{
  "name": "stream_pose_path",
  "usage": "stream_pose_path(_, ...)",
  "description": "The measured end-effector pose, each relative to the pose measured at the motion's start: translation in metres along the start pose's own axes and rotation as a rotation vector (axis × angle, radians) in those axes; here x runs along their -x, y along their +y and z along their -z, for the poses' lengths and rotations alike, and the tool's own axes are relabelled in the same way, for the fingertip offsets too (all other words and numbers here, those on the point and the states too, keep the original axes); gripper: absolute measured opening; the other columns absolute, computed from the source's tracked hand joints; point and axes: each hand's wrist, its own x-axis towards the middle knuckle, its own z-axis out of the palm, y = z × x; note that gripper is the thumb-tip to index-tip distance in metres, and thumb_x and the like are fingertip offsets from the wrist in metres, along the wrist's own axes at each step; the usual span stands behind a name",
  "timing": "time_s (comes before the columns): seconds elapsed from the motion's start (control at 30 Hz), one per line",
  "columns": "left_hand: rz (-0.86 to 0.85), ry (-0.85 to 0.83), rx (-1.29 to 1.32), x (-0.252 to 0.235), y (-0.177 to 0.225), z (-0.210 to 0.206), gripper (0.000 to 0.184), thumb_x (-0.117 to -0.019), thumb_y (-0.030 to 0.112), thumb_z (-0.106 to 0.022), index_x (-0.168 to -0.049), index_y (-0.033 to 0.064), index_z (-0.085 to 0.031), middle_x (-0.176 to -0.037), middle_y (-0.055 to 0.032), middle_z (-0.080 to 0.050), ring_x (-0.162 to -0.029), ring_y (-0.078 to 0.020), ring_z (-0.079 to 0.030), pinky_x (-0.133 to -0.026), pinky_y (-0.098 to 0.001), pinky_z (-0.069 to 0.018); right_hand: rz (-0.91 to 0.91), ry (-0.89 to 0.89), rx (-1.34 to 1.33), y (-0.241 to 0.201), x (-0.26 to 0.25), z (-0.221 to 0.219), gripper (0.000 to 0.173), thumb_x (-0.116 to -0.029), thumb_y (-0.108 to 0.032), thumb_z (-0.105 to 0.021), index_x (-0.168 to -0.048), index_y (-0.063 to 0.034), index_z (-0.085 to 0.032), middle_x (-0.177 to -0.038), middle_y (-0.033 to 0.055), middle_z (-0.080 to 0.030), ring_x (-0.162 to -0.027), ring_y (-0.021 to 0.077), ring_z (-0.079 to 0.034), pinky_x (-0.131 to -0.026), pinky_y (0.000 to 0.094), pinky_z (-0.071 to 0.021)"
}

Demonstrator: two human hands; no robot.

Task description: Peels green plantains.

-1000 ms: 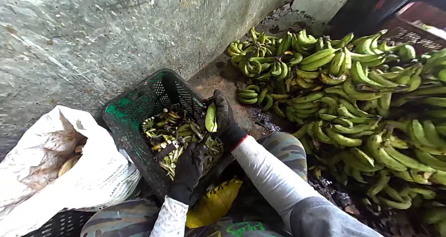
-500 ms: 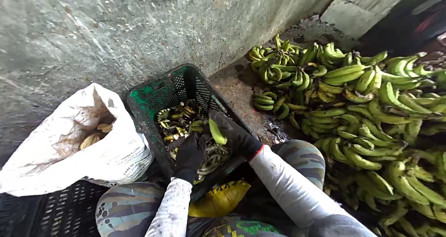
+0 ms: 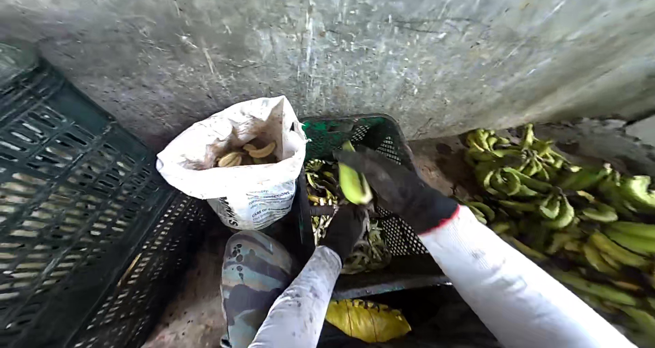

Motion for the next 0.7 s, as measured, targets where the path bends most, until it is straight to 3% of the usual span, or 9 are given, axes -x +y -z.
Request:
stream_pose_path(0.07,-0.023,-0.010,0.042,-0.005,-0.010,-0.009,0.045,-0.1120,0.032,-0.034,-0.136,0.0012,-0.058,-0.122,-0.0213,-0.066,-0.114,-0.0316,-0.065,-0.101,-0.0501,-0.0501,0.103,-0.010,-0.009,-0.041,-0.032,-0.018,0.039,-0.1066,-0.043,-0.047,-0.128,-0.0130,-0.059,-0.098,0.0048,-0.067,-0.080,0.0123,-0.066,-0.068,0.0318,-0.0575)
stream_pose_path(0.13,0.005,-0.032,0.023,-0.005,-0.012,-0.005,0.048,-0.1120,0.036,-0.033,-0.138,0.0023,-0.055,-0.124,-0.0209,-0.065,-0.116,-0.0321,-0.065,-0.102,-0.0515,-0.0500,0.118,-0.011,0.048,-0.070,-0.057,-0.029,0.044,-0.1069,-0.047,-0.043,-0.131,-0.0129,-0.057,-0.105,0.0079,-0.065,-0.082,0.0157,-0.064,-0.066,0.0336,-0.0552)
stream_pose_path(0.27,0.096,-0.045,0.034,-0.008,-0.013,0.002,0.054,-0.1072,0.051,-0.042,-0.139,0.0086,-0.052,-0.118,-0.0163,-0.068,-0.107,-0.0299,-0.068,-0.093,-0.0528,-0.0541,0.168,0.090,0.029,-0.085,-0.051,-0.010,0.053,-0.1062,-0.044,-0.048,-0.150,-0.0158,-0.042,-0.131,0.0080,-0.061,-0.099,0.0138,-0.065,-0.075,0.0304,-0.0552)
stream_pose_path(0.37,0.131,-0.078,0.042,-0.010,-0.010,0.000,0.053,-0.1045,0.048,-0.050,-0.140,0.0085,-0.051,-0.122,-0.0160,-0.066,-0.108,-0.0304,-0.067,-0.093,-0.0548,-0.0538,0.214,0.109,-0.057,-0.039,-0.032,0.052,0.049,-0.1062,-0.035,-0.049,-0.152,-0.0185,-0.040,-0.138,0.0015,-0.059,-0.112,0.0096,-0.063,-0.087,0.0290,-0.0569)
stream_pose_path(0.47,0.125,-0.098,-0.035,-0.015,-0.009,-0.012,0.047,-0.1054,0.043,-0.047,-0.139,0.0104,-0.052,-0.122,-0.0151,-0.066,-0.106,-0.0302,-0.068,-0.090,-0.0552,-0.0552,0.096,0.287,-0.014,0.026,0.002,0.134,0.041,-0.1071,-0.038,-0.047,-0.146,-0.0249,-0.050,-0.125,-0.0006,-0.067,-0.088,0.0073,-0.067,-0.067,0.0244,-0.0552)
stream_pose_path(0.53,0.123,-0.077,-0.050,-0.013,-0.010,-0.016,0.048,-0.1059,0.042,-0.048,-0.143,0.0123,-0.051,-0.125,-0.0141,-0.066,-0.110,-0.0288,-0.067,-0.093,-0.0540,-0.0547,0.029,0.397,-0.058,0.068,0.029,0.185,0.040,-0.1075,-0.035,-0.045,-0.146,-0.0256,-0.049,-0.122,-0.0004,-0.066,-0.086,0.0089,-0.066,-0.068,0.0271,-0.0554)
stream_pose_path(0.57,0.123,-0.060,-0.063,-0.010,-0.008,-0.017,0.050,-0.1061,0.042,-0.049,-0.147,0.0128,-0.050,-0.131,-0.0136,-0.064,-0.116,-0.0275,-0.066,-0.099,-0.0524,-0.0534,0.008,0.509,-0.108,0.085,0.043,0.203,0.036,-0.1065,-0.037,-0.048,-0.140,-0.0251,-0.053,-0.110,-0.0017,-0.067,-0.077,0.0075,-0.064,-0.062,0.0262,-0.0547)
stream_pose_path(0.63,0.107,-0.018,-0.110,-0.004,0.000,-0.020,0.055,-0.1070,0.039,-0.051,-0.154,0.0118,-0.044,-0.142,-0.0137,-0.060,-0.125,-0.0250,-0.062,-0.107,-0.0476,-0.0491,-0.094,0.719,-0.161,0.111,0.079,0.233,0.037,-0.1035,-0.043,-0.054,-0.137,-0.0263,-0.055,-0.109,-0.0023,-0.067,-0.080,0.0074,-0.065,-0.066,0.0275,-0.0560)
stream_pose_path(0.7,0.034,0.069,-0.138,-0.008,-0.015,-0.030,0.053,-0.1049,0.041,-0.055,-0.151,0.0149,-0.049,-0.140,-0.0106,-0.061,-0.121,-0.0206,-0.064,-0.102,-0.0437,-0.0534,-0.199,0.886,-0.177,0.150,0.119,0.260,0.042,-0.1016,-0.049,-0.056,-0.138,-0.0292,-0.056,-0.111,-0.0001,-0.069,-0.080,0.0098,-0.065,-0.065,0.0306,-0.0547)
